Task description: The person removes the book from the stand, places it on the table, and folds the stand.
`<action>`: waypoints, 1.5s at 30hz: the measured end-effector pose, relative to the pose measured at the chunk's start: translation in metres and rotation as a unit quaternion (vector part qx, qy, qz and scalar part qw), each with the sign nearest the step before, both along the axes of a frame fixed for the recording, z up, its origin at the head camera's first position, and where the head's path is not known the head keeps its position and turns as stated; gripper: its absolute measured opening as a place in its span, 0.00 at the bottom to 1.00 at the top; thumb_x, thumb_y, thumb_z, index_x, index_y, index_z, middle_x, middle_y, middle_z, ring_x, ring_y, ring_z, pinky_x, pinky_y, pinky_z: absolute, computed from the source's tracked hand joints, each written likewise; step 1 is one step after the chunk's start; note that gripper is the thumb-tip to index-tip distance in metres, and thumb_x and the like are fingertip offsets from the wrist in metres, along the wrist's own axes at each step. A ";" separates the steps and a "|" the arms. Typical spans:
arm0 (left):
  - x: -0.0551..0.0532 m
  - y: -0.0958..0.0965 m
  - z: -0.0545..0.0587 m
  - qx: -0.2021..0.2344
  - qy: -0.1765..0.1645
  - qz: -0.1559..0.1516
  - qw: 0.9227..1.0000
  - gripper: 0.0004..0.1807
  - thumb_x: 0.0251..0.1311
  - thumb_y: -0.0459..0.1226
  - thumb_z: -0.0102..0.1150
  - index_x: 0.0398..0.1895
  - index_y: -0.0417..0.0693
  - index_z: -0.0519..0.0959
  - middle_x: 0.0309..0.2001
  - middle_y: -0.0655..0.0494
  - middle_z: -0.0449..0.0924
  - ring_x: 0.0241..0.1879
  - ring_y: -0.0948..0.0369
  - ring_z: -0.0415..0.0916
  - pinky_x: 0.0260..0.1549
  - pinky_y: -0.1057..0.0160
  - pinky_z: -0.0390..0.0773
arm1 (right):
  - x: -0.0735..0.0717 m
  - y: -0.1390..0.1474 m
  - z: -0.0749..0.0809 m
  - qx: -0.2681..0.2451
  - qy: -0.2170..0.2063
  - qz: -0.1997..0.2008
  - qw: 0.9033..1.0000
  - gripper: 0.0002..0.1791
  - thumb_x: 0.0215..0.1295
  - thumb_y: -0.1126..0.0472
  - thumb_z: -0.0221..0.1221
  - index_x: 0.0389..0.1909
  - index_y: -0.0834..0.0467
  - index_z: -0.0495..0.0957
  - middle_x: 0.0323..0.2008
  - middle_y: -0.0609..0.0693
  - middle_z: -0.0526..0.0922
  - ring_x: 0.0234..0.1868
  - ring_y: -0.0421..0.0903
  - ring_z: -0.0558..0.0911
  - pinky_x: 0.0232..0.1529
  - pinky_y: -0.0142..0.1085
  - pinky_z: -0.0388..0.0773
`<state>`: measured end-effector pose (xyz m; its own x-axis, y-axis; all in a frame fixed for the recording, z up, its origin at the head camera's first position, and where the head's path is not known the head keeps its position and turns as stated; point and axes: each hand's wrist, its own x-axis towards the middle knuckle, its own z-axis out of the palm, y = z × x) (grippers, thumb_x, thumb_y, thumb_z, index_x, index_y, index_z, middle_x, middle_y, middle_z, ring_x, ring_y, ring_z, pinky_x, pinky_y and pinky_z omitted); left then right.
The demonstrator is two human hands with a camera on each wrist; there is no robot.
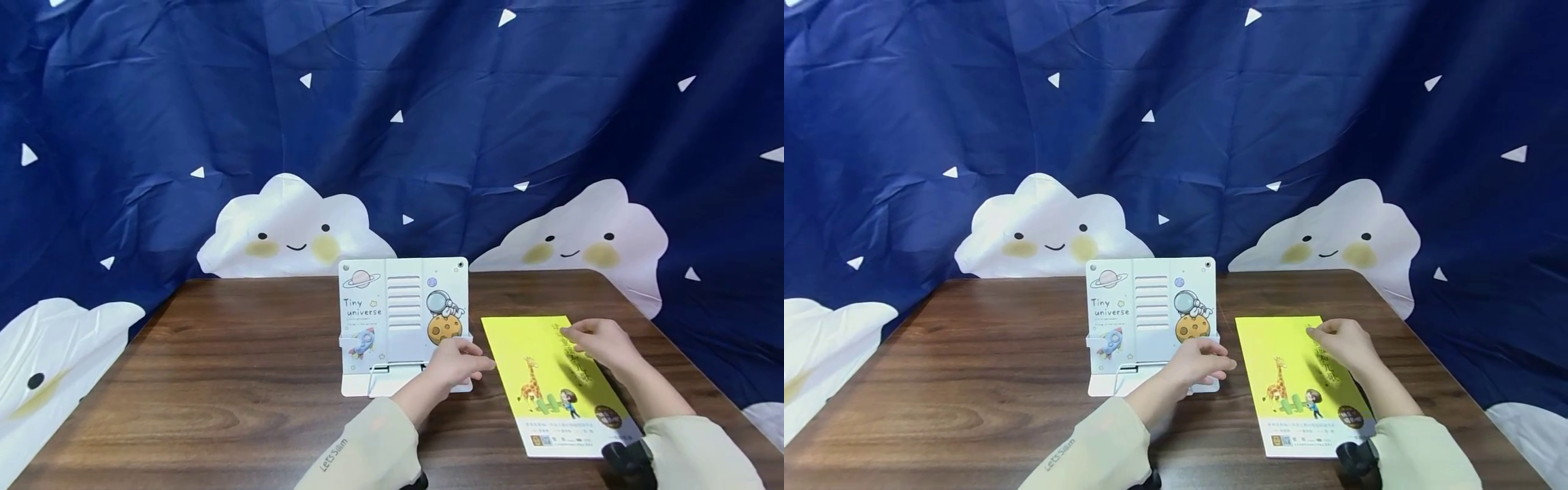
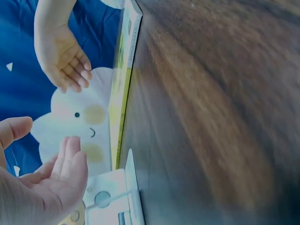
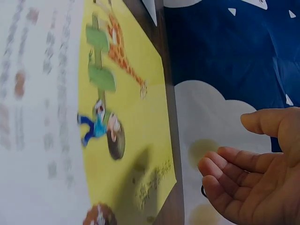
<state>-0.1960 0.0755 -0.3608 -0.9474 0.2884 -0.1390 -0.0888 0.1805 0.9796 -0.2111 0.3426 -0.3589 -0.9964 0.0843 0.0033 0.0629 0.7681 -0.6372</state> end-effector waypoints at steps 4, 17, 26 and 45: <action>-0.001 -0.010 0.002 0.003 0.011 -0.016 1.000 0.14 0.42 0.34 0.62 0.33 0.37 0.74 0.25 0.56 0.73 0.26 0.56 0.76 0.23 0.63 0.73 | 0.009 -0.021 0.014 -0.007 0.005 0.013 1.000 0.30 0.58 0.47 0.50 0.40 0.75 0.70 0.38 0.69 0.72 0.32 0.55 0.75 0.31 0.47 0.70; -0.005 -0.055 0.008 0.008 0.006 0.006 1.000 0.14 0.44 0.34 0.60 0.35 0.35 0.75 0.28 0.54 0.76 0.29 0.54 0.76 0.29 0.58 0.75 | 0.006 -0.048 0.016 -0.045 0.018 0.057 0.997 0.25 0.59 0.53 0.52 0.41 0.75 0.70 0.39 0.68 0.73 0.34 0.57 0.77 0.32 0.42 0.73; -0.008 -0.091 0.012 0.013 0.008 0.018 1.000 0.19 0.46 0.36 0.59 0.41 0.33 0.73 0.32 0.51 0.76 0.32 0.54 0.76 0.34 0.55 0.74 | 0.002 -0.063 0.013 -0.064 0.011 0.066 0.996 0.23 0.59 0.56 0.53 0.41 0.74 0.70 0.38 0.66 0.74 0.35 0.57 0.76 0.34 0.43 0.73; -0.015 -0.147 0.017 0.032 -0.003 0.121 0.992 0.16 0.48 0.34 0.58 0.40 0.34 0.74 0.32 0.49 0.76 0.30 0.56 0.76 0.33 0.58 0.75 | -0.012 -0.102 0.009 -0.082 0.019 0.065 0.994 0.18 0.57 0.58 0.54 0.38 0.71 0.73 0.33 0.59 0.77 0.32 0.53 0.77 0.30 0.37 0.72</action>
<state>-0.2107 -0.0711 -0.3443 -0.9890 0.0618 -0.1345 -0.1286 0.0911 0.9875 -0.2229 0.2408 -0.3504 -0.9983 -0.0436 0.0378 -0.0571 0.6543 -0.7540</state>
